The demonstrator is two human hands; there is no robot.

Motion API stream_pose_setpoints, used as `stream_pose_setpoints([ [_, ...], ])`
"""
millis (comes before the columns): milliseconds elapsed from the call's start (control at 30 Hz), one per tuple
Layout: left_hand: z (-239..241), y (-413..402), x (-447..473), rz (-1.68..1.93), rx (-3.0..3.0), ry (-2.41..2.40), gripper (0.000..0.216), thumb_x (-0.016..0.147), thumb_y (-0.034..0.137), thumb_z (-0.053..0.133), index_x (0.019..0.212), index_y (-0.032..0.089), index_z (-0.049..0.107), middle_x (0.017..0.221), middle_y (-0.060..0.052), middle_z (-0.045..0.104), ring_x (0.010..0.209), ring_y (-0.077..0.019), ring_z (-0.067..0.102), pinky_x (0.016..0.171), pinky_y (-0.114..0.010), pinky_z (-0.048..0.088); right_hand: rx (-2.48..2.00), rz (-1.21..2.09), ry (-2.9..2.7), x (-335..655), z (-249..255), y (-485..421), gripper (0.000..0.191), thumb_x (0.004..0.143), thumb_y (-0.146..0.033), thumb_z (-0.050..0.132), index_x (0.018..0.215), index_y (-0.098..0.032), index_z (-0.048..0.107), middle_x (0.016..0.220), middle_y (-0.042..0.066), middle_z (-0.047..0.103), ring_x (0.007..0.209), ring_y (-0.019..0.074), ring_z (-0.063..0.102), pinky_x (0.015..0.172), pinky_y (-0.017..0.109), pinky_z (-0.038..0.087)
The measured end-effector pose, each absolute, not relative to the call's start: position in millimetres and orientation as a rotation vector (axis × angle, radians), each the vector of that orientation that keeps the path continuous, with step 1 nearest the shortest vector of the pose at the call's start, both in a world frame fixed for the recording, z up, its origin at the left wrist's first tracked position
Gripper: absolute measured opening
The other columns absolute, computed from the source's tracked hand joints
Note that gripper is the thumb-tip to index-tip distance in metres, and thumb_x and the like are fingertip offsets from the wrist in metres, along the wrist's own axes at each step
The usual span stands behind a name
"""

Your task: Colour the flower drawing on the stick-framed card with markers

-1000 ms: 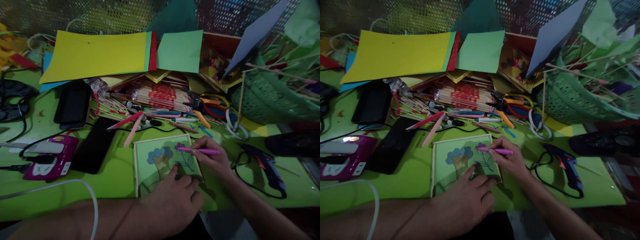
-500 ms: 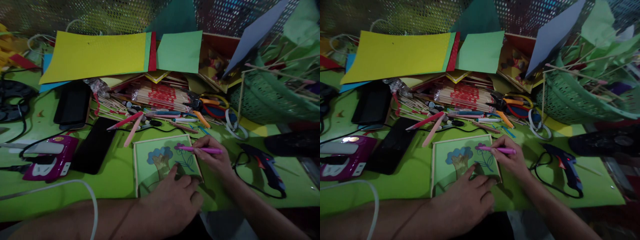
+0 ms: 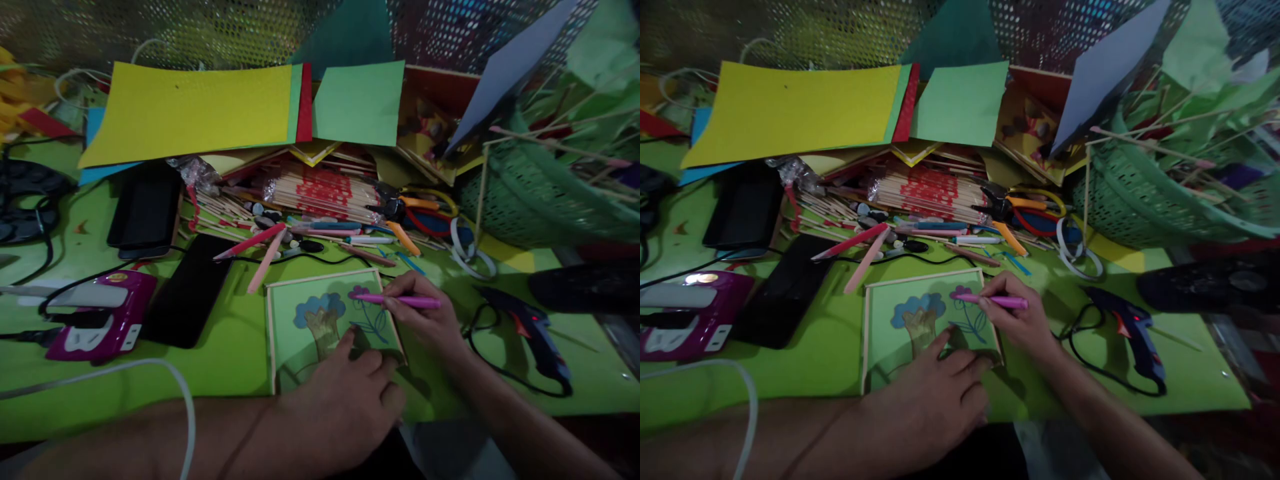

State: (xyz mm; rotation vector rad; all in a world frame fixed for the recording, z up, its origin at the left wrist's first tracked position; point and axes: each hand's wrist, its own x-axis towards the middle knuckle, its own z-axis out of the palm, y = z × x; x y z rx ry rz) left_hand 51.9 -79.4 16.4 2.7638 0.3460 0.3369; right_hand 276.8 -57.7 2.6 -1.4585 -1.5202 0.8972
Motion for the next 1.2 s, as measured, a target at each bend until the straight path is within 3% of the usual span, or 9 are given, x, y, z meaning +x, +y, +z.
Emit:
stream_pose_setpoints([
  [667,14,-79,52,0.366,2.759,0.362,0.024,0.107,0.028,0.045,0.109,0.018,0.066,0.135,-0.009,0.066,0.119,-0.0234,0.059,0.114,-0.056,0.034,-1.483,0.939,-1.315,283,0,-58,0.017,0.087,-0.037,0.077,0.083,-0.024,0.067,0.073,0.000,0.064,0.065,0.0175,0.056,0.060,0.031,0.043],
  [933,14,-77,52,0.318,2.804,0.368,0.021,0.104,0.029,0.050,0.107,0.018,0.067,0.130,-0.010,0.067,0.115,-0.0247,0.060,0.109,-0.054,0.037,-1.507,0.935,-1.374,283,1,-63,0.016,0.090,-0.043,0.075,0.087,-0.028,0.067,0.078,0.002,0.063,0.069,0.0212,0.057,0.061,0.036,0.046],
  [1200,14,-77,52,0.361,2.804,0.386,0.019,0.104,0.028,0.049,0.104,0.018,0.066,0.126,-0.009,0.068,0.113,-0.0240,0.060,0.109,-0.053,0.036,-1.486,0.891,-1.495,280,1,-61,0.014,0.090,-0.036,0.074,0.087,-0.024,0.068,0.078,0.002,0.064,0.070,0.0185,0.058,0.061,0.031,0.045],
])
